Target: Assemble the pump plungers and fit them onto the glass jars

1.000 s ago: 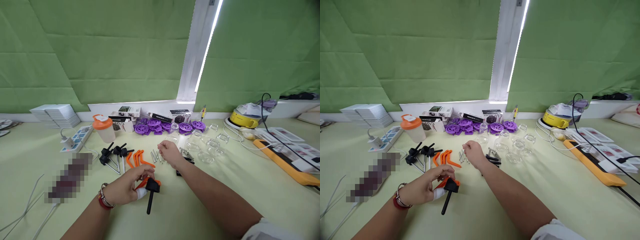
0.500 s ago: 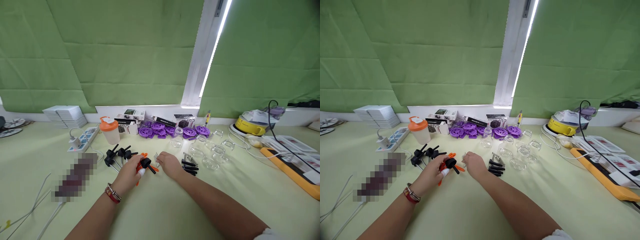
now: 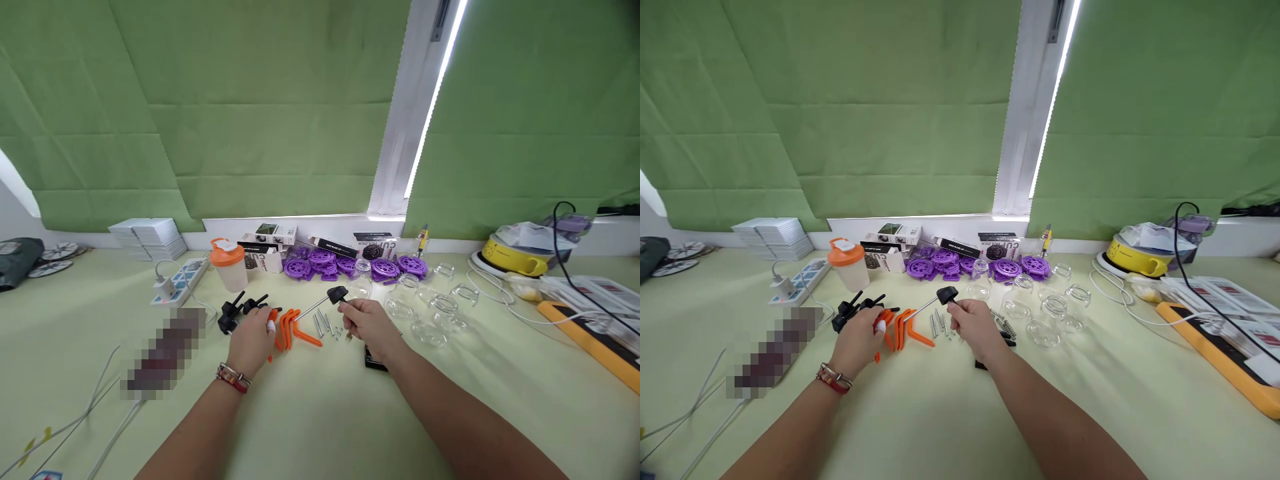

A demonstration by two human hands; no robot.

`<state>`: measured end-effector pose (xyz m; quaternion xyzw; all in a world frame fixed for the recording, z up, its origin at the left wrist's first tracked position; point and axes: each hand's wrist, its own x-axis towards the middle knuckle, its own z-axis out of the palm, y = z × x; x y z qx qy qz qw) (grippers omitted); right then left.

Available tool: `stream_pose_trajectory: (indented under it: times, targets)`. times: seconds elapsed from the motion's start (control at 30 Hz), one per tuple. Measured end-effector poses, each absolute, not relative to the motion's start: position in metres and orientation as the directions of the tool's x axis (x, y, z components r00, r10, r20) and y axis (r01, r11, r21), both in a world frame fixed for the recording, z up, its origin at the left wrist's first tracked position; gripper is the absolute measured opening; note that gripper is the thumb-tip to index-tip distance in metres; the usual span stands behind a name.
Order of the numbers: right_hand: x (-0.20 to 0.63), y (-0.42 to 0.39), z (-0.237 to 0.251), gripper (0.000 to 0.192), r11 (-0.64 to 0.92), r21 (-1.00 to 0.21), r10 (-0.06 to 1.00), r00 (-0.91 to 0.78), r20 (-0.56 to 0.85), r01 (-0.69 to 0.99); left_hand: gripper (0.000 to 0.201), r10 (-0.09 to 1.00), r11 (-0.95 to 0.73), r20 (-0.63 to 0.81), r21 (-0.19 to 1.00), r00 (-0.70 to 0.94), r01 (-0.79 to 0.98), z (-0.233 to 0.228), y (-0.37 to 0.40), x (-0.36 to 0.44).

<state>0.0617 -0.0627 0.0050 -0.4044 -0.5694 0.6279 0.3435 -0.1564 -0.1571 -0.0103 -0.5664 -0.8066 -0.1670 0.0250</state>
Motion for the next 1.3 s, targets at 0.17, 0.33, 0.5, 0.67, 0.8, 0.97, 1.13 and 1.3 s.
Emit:
stream_pose_trajectory:
  times: [0.17, 0.33, 0.5, 0.67, 0.8, 0.97, 1.13, 1.3]
  targets:
    - [0.075, -0.071, -0.001, 0.033, -0.062, -0.994, 0.854, -0.510, -0.100, 0.092, 0.030, 0.895, 0.406, 0.162, 0.095, -0.416, 0.909, -0.013, -0.138, -0.159]
    - [0.075, -0.080, -0.011, 0.033, -0.051, -0.986, 0.825, -0.550, -0.129, 0.156, 0.028, 0.909, 0.383, 0.143, 0.085, -0.392, 0.920, -0.020, -0.126, -0.152]
    - [0.073, -0.082, -0.018, 0.037, 0.004, -0.977, 0.828, -0.548, -0.117, 0.214, 0.031, 0.920, 0.339, 0.172, 0.102, -0.353, 0.935, -0.008, -0.137, -0.142]
    - [0.066, -0.093, -0.017, 0.037, 0.067, -0.979, 0.795, -0.603, -0.065, 0.194, 0.038, 0.975, -0.062, 0.222, 0.265, 0.002, 0.962, 0.004, -0.163, -0.111]
    - [0.060, -0.104, -0.009, 0.037, 0.129, -0.981, 0.764, -0.646, 0.008, 0.141, 0.050, 0.984, -0.014, 0.176, 0.222, -0.026, 0.975, 0.001, -0.170, -0.106]
    - [0.068, -0.107, -0.004, 0.043, 0.153, -0.970, 0.797, -0.603, 0.007, 0.190, 0.052, 0.859, 0.375, 0.258, 0.274, -0.443, 0.886, -0.002, -0.159, -0.160]
    - [0.085, -0.117, -0.012, 0.032, 0.309, -0.915, 0.725, -0.687, 0.050, 0.259, 0.055, 0.699, 0.622, 0.203, 0.301, -0.686, 0.723, -0.014, -0.148, -0.207]
    - [0.102, -0.131, -0.026, 0.029, 0.535, -0.740, 0.643, -0.765, 0.044, 0.407, 0.048, 0.711, 0.638, 0.132, 0.291, -0.690, 0.713, -0.024, -0.145, -0.201]
